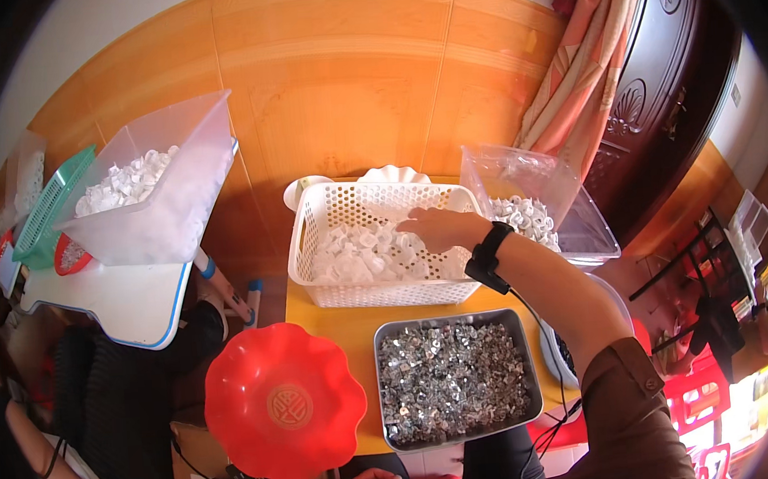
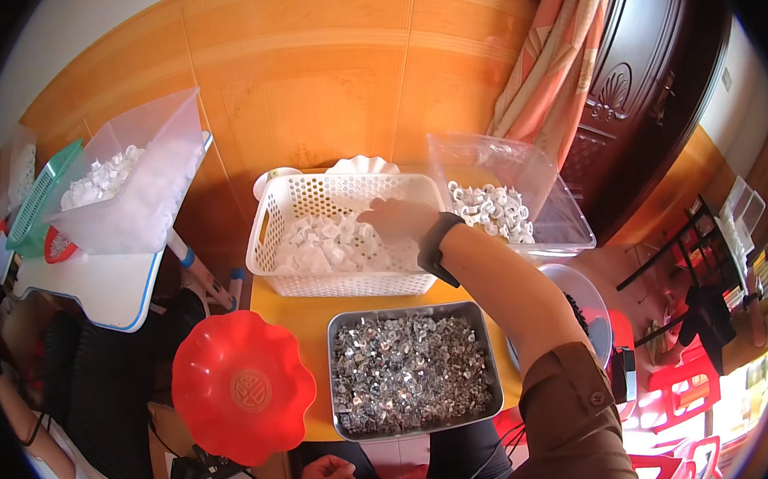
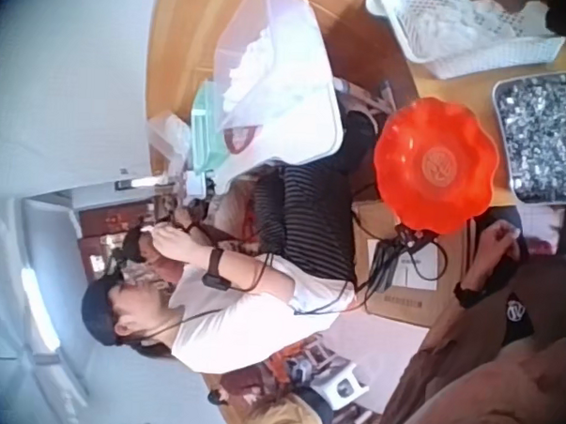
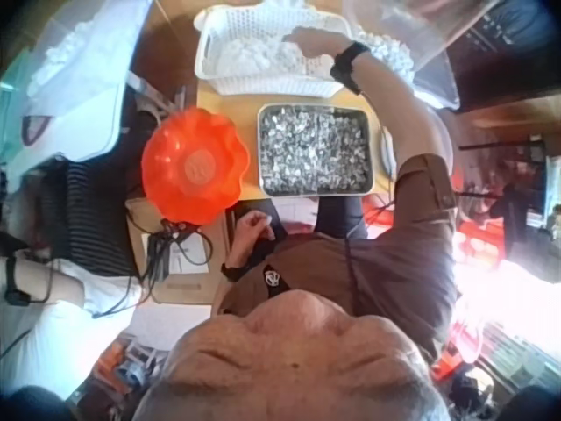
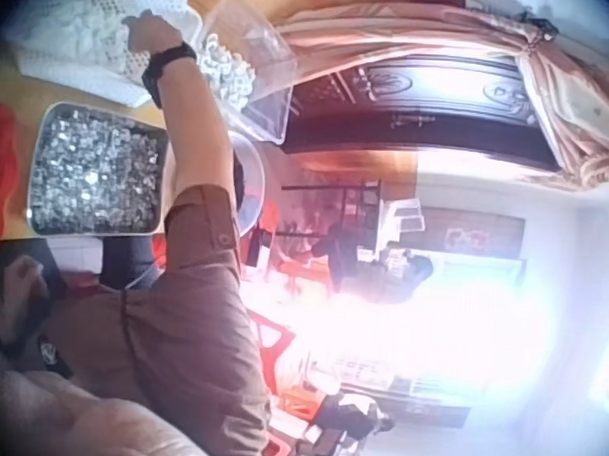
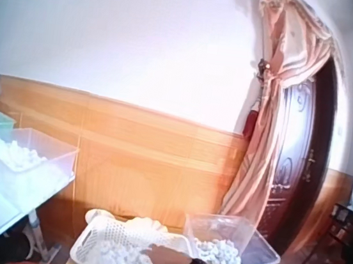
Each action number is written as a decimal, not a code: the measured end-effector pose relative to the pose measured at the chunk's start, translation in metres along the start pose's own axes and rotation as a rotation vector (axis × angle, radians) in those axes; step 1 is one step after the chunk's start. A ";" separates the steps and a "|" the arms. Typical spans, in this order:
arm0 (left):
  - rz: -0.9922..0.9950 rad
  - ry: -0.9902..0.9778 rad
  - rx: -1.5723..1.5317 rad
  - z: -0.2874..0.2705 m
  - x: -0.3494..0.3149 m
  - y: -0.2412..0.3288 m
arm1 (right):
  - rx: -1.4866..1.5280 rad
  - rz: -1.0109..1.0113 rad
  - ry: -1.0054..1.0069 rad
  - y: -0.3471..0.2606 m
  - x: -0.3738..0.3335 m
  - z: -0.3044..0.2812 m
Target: The recorder is assembling small plastic and metal components, such as rings and studs, for shoe manufacturing by hand.
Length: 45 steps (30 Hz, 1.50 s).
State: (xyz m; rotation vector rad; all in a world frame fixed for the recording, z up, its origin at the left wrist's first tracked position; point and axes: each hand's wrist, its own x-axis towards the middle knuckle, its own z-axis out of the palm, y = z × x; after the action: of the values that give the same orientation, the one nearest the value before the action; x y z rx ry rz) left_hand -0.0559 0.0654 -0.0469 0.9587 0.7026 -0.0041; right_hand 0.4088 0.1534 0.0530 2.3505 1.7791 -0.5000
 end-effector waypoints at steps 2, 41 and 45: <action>0.004 0.026 -0.057 -0.001 0.002 -0.004 | -0.114 -0.121 0.222 0.000 0.011 0.009; -0.047 -0.082 -0.097 -0.004 0.014 0.007 | -0.141 -0.024 -0.057 0.072 0.023 0.004; -0.071 -0.052 -0.127 -0.004 0.009 0.007 | -0.137 -0.008 -0.264 0.015 -0.001 -0.018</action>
State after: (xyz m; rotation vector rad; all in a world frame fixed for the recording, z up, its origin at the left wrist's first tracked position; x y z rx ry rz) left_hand -0.0489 0.0749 -0.0478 0.8094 0.6809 -0.0462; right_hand 0.4263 0.1542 0.0692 2.0777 1.6482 -0.6351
